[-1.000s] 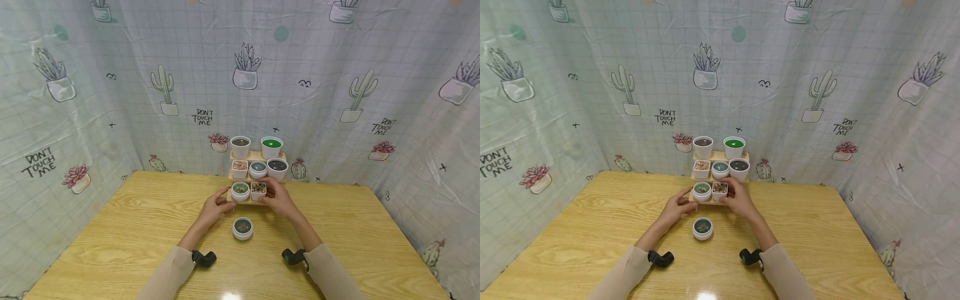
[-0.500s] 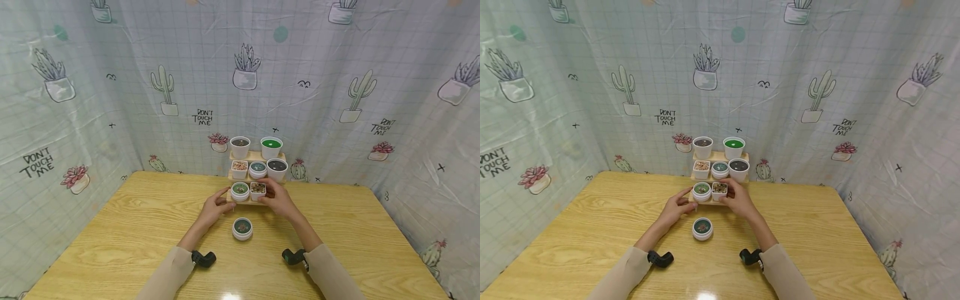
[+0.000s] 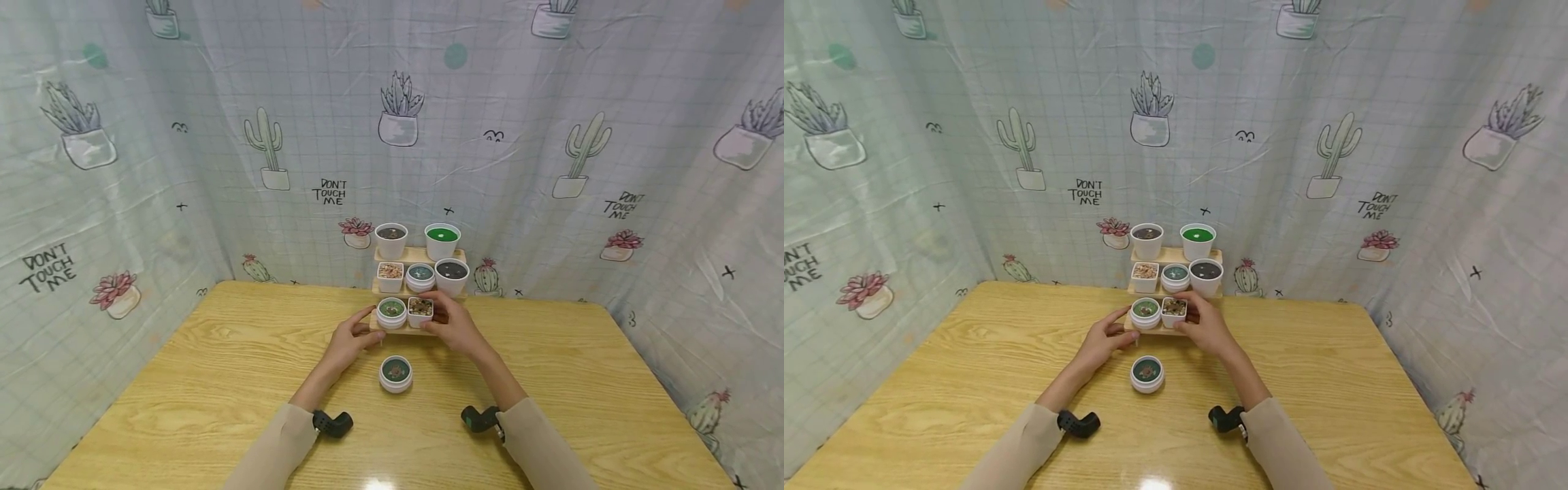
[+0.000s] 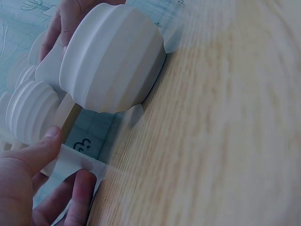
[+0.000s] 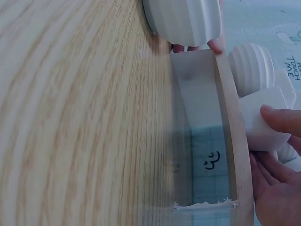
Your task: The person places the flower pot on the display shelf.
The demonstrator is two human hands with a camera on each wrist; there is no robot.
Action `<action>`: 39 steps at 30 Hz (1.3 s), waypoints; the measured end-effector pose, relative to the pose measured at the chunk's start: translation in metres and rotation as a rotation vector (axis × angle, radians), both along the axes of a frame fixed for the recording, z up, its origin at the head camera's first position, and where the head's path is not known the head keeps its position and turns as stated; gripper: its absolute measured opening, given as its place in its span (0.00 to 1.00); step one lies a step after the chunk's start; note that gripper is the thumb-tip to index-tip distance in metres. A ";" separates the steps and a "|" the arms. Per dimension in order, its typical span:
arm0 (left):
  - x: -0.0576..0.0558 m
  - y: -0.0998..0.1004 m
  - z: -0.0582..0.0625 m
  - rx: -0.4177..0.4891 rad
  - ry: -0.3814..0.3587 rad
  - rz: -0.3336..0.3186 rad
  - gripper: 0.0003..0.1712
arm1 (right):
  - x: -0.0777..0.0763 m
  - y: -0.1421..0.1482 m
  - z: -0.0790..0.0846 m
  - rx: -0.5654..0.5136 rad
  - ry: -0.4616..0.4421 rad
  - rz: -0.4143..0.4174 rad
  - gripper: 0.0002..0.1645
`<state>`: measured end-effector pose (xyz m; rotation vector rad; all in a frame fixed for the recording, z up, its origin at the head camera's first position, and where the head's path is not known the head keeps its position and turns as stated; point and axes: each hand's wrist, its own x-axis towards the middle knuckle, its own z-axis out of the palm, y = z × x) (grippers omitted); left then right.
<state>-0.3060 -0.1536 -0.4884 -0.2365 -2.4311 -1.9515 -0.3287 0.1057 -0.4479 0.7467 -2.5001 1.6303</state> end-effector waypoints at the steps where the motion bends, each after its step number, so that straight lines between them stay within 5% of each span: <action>1: 0.002 0.000 0.003 0.001 -0.002 -0.001 0.41 | 0.000 0.000 0.000 0.003 0.000 0.004 0.31; 5: 0.004 0.001 0.004 -0.001 0.009 0.004 0.40 | -0.001 0.001 0.001 0.009 0.003 0.017 0.31; 10: -0.007 0.000 -0.012 -0.017 0.012 0.040 0.38 | 0.002 0.001 0.004 0.028 -0.008 0.024 0.32; 21: -0.010 -0.002 -0.016 -0.014 0.015 -0.030 0.42 | 0.025 0.021 0.011 0.107 0.006 0.063 0.38; 29: -0.006 -0.006 -0.014 -0.005 0.014 0.011 0.41 | 0.045 0.026 0.018 0.254 0.137 -0.081 0.34; 34: -0.007 -0.007 -0.015 -0.013 0.016 -0.013 0.41 | 0.062 0.024 0.029 0.185 0.233 -0.170 0.24; 39: -0.006 -0.007 -0.014 -0.009 0.021 -0.031 0.42 | 0.069 0.019 0.037 0.109 0.192 -0.049 0.19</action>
